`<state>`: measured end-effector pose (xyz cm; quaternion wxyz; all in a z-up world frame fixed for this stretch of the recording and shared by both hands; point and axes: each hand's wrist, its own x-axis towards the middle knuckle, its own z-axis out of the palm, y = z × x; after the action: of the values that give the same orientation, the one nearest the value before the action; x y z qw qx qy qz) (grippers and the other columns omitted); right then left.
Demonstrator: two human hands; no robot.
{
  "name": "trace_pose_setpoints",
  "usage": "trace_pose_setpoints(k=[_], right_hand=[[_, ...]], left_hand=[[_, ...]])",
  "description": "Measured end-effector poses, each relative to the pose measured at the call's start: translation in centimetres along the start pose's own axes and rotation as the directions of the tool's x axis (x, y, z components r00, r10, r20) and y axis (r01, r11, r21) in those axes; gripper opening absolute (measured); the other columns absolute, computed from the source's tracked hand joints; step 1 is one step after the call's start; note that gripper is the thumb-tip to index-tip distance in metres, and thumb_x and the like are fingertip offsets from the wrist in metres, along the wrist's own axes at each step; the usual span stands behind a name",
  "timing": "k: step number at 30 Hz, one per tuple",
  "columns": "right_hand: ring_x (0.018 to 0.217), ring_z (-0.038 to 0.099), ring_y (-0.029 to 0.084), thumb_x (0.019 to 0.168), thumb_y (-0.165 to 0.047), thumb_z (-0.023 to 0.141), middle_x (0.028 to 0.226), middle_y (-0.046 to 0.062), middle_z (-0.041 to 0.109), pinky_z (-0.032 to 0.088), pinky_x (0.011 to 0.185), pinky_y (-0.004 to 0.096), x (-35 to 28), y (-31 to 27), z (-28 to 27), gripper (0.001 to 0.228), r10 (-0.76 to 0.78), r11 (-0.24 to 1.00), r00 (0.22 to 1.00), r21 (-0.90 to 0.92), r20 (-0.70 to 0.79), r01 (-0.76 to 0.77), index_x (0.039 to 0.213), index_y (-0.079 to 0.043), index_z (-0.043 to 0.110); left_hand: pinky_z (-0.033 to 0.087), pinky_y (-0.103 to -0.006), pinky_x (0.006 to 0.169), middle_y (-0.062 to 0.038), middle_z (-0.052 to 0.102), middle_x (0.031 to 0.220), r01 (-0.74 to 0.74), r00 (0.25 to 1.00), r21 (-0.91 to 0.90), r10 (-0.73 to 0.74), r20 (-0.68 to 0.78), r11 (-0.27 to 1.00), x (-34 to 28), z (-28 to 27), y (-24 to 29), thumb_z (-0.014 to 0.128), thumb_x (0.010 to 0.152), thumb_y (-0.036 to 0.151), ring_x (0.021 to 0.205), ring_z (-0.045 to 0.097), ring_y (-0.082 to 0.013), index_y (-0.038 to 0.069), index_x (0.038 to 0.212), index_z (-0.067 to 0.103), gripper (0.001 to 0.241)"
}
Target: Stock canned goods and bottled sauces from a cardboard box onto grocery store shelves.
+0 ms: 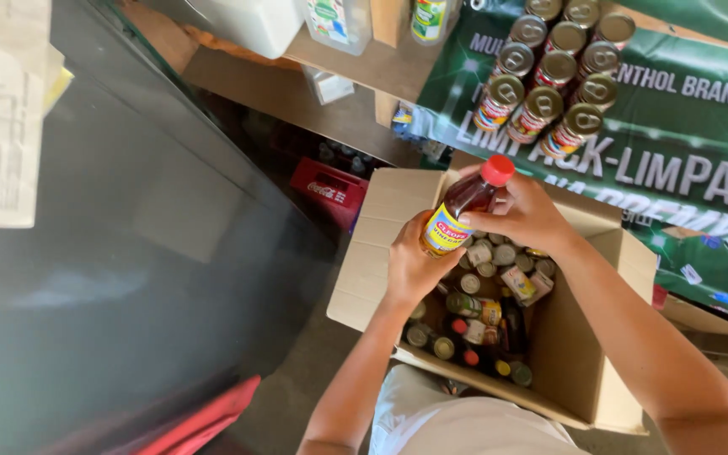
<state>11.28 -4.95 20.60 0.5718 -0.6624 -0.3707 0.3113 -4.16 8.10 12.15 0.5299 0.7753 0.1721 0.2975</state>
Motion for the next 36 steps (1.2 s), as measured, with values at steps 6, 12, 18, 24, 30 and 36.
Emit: trace_pose_setpoints(k=[6,12,18,24,30,36], right_hand=[[0.106,0.070,0.014,0.078,-0.015,0.087,0.122,0.003,0.069,0.060,0.089,0.034,5.6,1.7,2.8,0.067,-0.050,0.989,0.991,-0.144,-0.123,0.032,0.134,-0.006,0.051],[0.107,0.071,0.015,0.076,-0.013,0.089,0.121,0.007,0.069,0.060,0.091,0.034,10.7,3.3,3.0,0.071,-0.104,0.961,0.976,-0.273,-0.193,0.049,0.135,-0.006,0.049],[0.104,0.075,0.016,0.079,-0.017,0.093,0.117,0.012,0.075,0.061,0.093,0.034,20.0,4.0,-0.9,0.071,-0.305,0.885,0.871,-0.453,-0.386,0.109,0.127,-0.003,0.042],[0.107,0.078,0.023,0.077,-0.022,0.098,0.114,0.014,0.077,0.060,0.094,0.036,27.1,5.1,-3.4,0.073,-0.387,0.804,0.787,-0.593,-0.480,0.033,0.123,-0.003,0.045],[0.109,0.069,0.035,0.073,-0.023,0.099,0.113,0.017,0.070,0.058,0.094,0.043,31.2,8.3,-5.7,0.072,-0.554,0.651,0.702,-0.758,-0.447,0.031,0.121,-0.003,0.049],[0.112,0.055,0.039,0.070,-0.023,0.097,0.118,0.016,0.066,0.053,0.096,0.048,32.3,8.0,-5.5,0.075,-0.570,0.594,0.697,-0.804,-0.436,-0.017,0.126,-0.004,0.051]], left_hand=[[0.059,-0.0450,0.083,-0.017,0.071,0.113,0.060,0.986,0.065,-0.049,-0.161,0.996,3.2,-0.5,-2.2,0.096,0.065,0.023,0.100,0.072,-0.0361,0.004,0.125,0.061,0.072],[0.064,-0.0376,0.086,-0.018,0.068,0.121,0.136,0.988,-0.093,-0.142,-0.056,0.986,6.0,-1.7,-5.8,0.083,0.083,0.023,0.096,0.075,-0.0281,0.002,0.145,0.049,0.073],[0.065,-0.0337,0.077,-0.019,0.067,0.130,0.096,0.994,-0.034,-0.098,-0.047,0.995,3.3,-3.1,-11.5,0.071,0.095,0.012,0.099,0.074,-0.0230,0.002,0.127,0.063,0.035],[0.065,-0.0282,0.069,-0.012,0.072,0.118,0.342,0.940,-0.041,-0.342,-0.003,0.939,-3.7,-3.9,-16.7,0.068,0.095,0.012,0.092,0.075,-0.0173,0.007,0.112,0.072,0.019],[0.062,-0.0293,0.059,-0.009,0.078,0.096,0.613,0.768,-0.072,-0.615,-0.178,0.787,-7.5,-7.8,-17.4,0.071,0.090,0.015,0.078,0.075,-0.0182,0.006,0.108,0.076,0.020],[0.061,-0.0300,0.057,-0.009,0.077,0.095,0.609,0.752,-0.036,-0.592,-0.290,0.792,-8.7,-9.8,-20.9,0.069,0.092,0.016,0.079,0.078,-0.0166,0.005,0.105,0.077,0.019]])
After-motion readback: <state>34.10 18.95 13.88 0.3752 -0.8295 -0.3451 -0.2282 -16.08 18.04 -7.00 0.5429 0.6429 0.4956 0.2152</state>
